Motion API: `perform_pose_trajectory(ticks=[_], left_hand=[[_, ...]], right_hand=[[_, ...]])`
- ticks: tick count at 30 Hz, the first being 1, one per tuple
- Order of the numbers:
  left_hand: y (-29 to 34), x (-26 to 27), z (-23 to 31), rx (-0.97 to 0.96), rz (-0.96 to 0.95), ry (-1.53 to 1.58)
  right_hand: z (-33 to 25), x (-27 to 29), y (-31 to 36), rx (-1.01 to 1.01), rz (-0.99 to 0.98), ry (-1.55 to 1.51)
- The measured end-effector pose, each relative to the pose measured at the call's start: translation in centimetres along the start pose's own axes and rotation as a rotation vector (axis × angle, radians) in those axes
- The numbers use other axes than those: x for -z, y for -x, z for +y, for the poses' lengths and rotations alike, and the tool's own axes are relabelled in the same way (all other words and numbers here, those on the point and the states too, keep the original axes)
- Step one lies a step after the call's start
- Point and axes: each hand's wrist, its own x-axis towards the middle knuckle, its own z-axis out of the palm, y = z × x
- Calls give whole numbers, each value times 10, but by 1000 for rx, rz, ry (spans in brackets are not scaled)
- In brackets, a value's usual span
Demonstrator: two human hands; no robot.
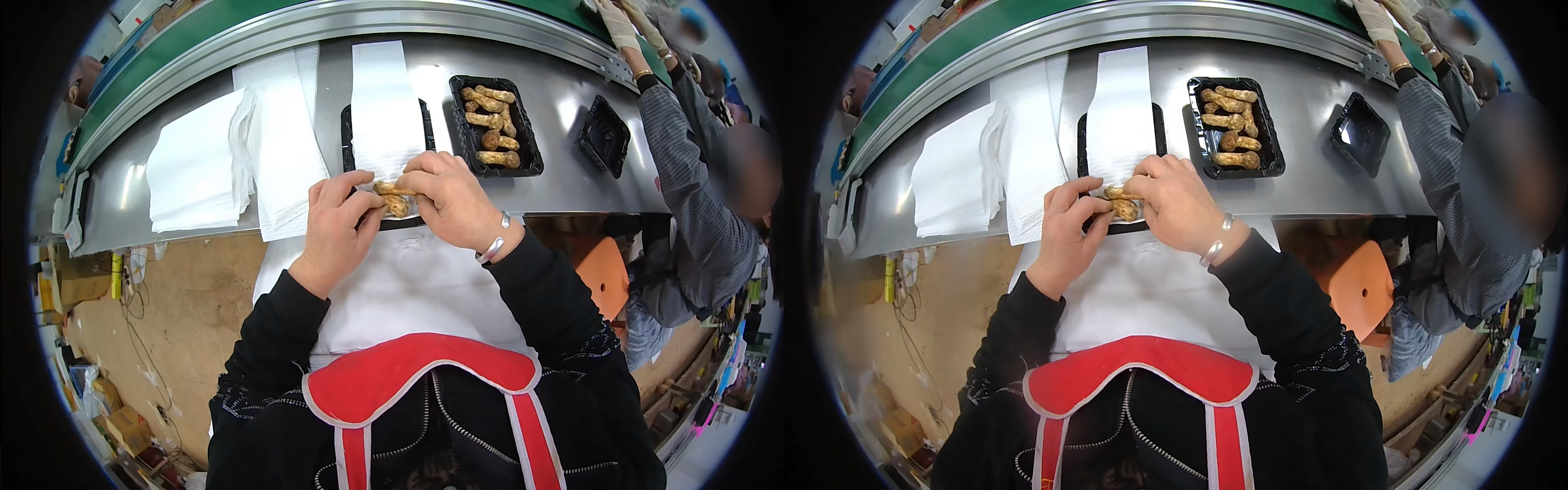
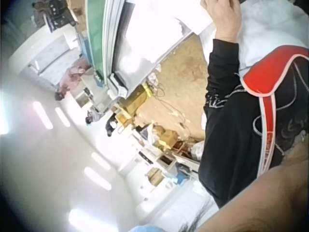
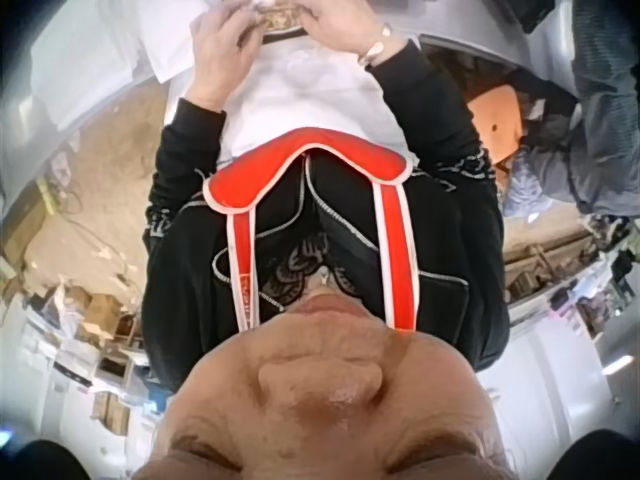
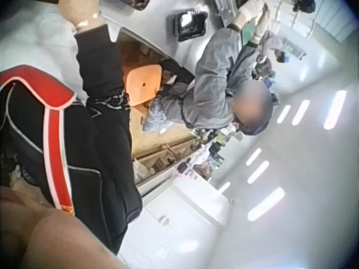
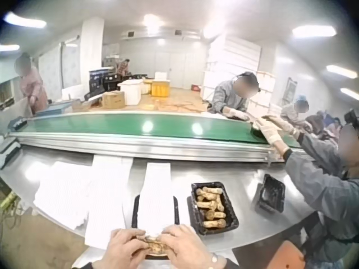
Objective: The person places fried food items from a black tray into a black plastic container lined with white paper. They arrange the items neatly in rows, fold the paper over the food, and then place the filled container onto a moving conveyor belt.
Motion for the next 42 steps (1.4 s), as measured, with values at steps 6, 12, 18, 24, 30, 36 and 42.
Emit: perform_pose_trajectory(ticks=[6, 12, 18, 24, 30, 36, 42], left_hand=[[-27, 11, -4, 25, -214, -39], [-46, 22, -2, -52, -289, -70], [-39, -6, -13, -134, -210, -93], [-35, -4, -9, -31, -261, -123], [-44, 1, -7, 22, -356, -106], [-41, -7, -14, 18, -256, -39], [-40, -2, -14, 71, -392, -18]], right_hand=[[3, 1, -2, 21, 9, 122], [-1, 5, -22, 76, -5, 185], [9, 17, -32, 113, -207, 299], [1, 18, -46, 87, -260, 205], [-2, 23, -53, 13, -295, 161], [1, 29, -51, 1, -301, 175], [4, 24, -42, 30, -277, 158]])
